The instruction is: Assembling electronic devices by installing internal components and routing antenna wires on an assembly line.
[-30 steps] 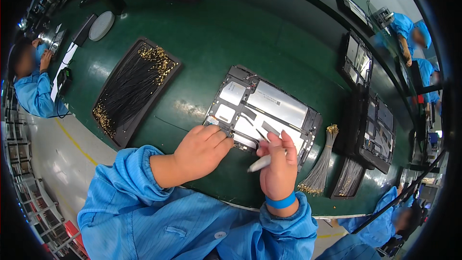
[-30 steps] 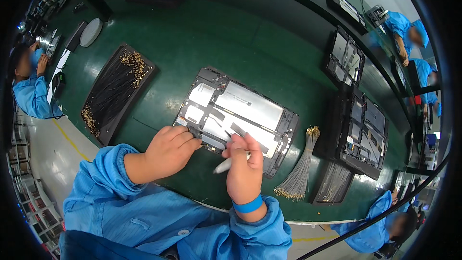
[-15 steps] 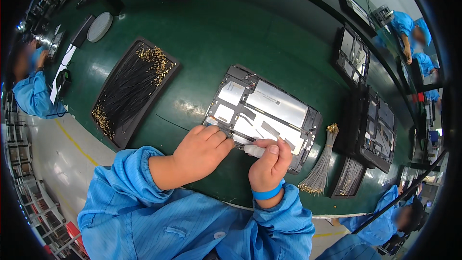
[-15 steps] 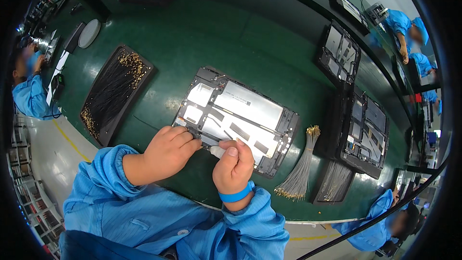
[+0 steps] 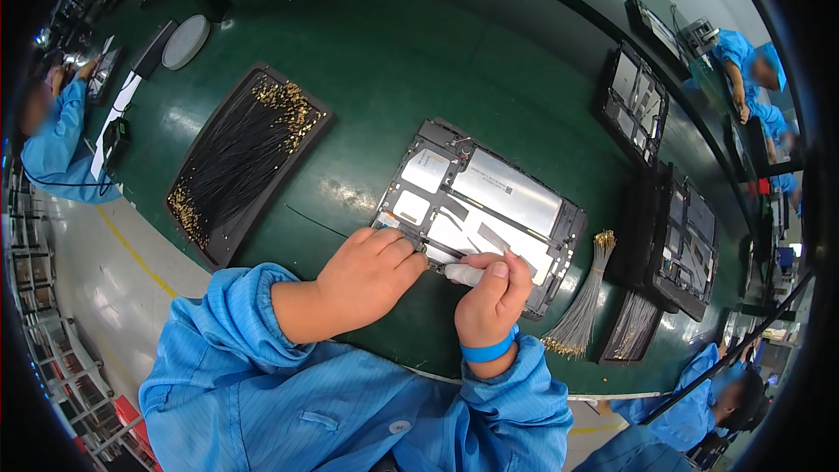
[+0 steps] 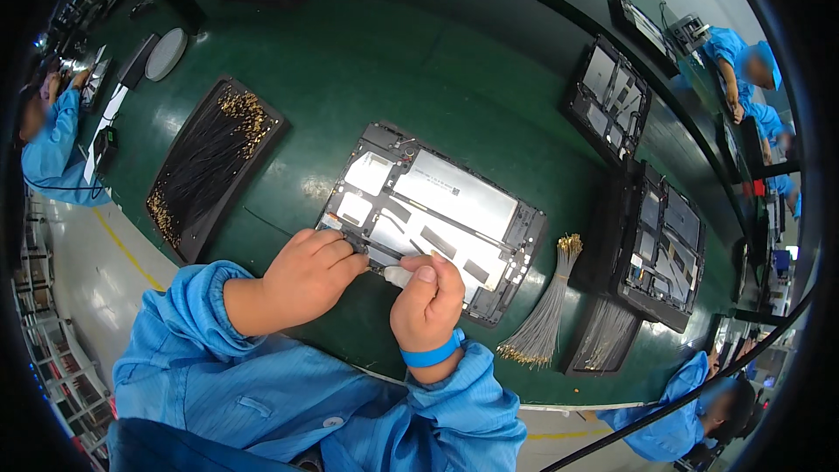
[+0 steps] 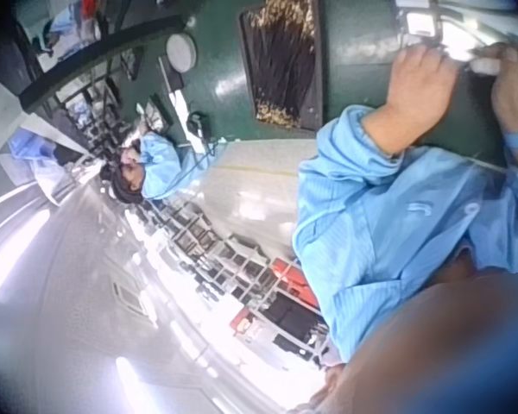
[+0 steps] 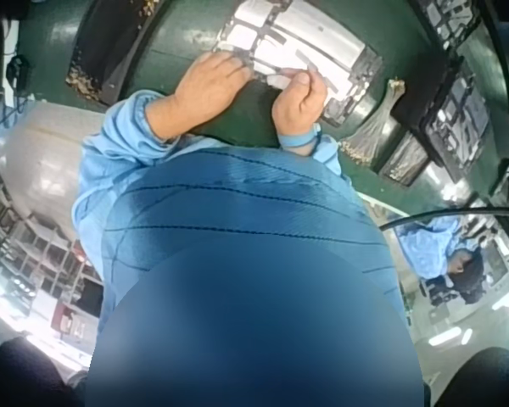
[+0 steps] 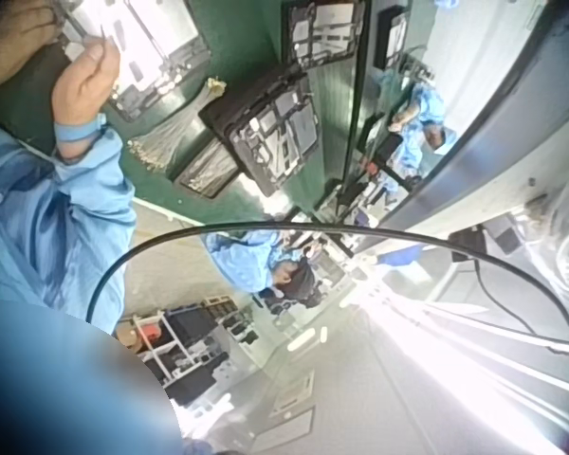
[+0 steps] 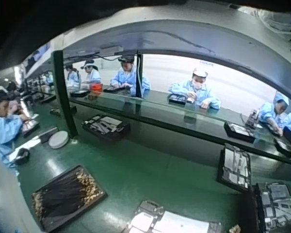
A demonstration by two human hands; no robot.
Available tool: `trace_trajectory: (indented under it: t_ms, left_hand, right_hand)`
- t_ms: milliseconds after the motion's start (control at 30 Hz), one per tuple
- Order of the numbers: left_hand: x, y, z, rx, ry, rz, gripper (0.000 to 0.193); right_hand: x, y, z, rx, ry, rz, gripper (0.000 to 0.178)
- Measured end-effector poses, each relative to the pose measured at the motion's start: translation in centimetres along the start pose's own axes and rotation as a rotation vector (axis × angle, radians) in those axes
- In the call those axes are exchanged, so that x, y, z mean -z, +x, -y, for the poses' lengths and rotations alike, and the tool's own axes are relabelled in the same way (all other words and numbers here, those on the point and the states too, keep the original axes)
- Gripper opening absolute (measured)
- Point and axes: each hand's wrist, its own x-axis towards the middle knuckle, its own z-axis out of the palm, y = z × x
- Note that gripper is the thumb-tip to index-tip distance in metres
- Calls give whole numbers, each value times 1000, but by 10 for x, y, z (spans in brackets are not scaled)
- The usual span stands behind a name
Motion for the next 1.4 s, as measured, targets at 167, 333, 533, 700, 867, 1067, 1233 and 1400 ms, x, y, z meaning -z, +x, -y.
trace_trajectory:
  t_ms: [167,333,533,700,867,1067,1233,1400]
  left_hand:
    - [1,0,0,11,-20,36,19]
    - [2,-1,-1,18,-20,26,21]
    - [17,-10,-15,156,62,-110,22]
    - [20,-24,-2,1541,-1546,-83,31]
    - [11,-3,9,1486,-1419,-324,23]
    - [21,-29,-12,1248,-1210,-132,25]
    - [15,-45,-37,1260,-1321,250,33]
    - [9,-27,-29,1309,-1365,241,32]
  right_hand:
    - [-1,1,0,15,31,-27,21]
    - [0,16,23,116,-268,231,16]
    - [-9,30,37,282,-422,377,14]
    - [-3,27,16,-500,234,82,18]
    - [0,24,11,-339,289,70,25]
    - [0,26,10,-468,337,36,26]
    - [3,28,15,-426,352,131,30]
    - [4,44,23,-564,261,355,33]
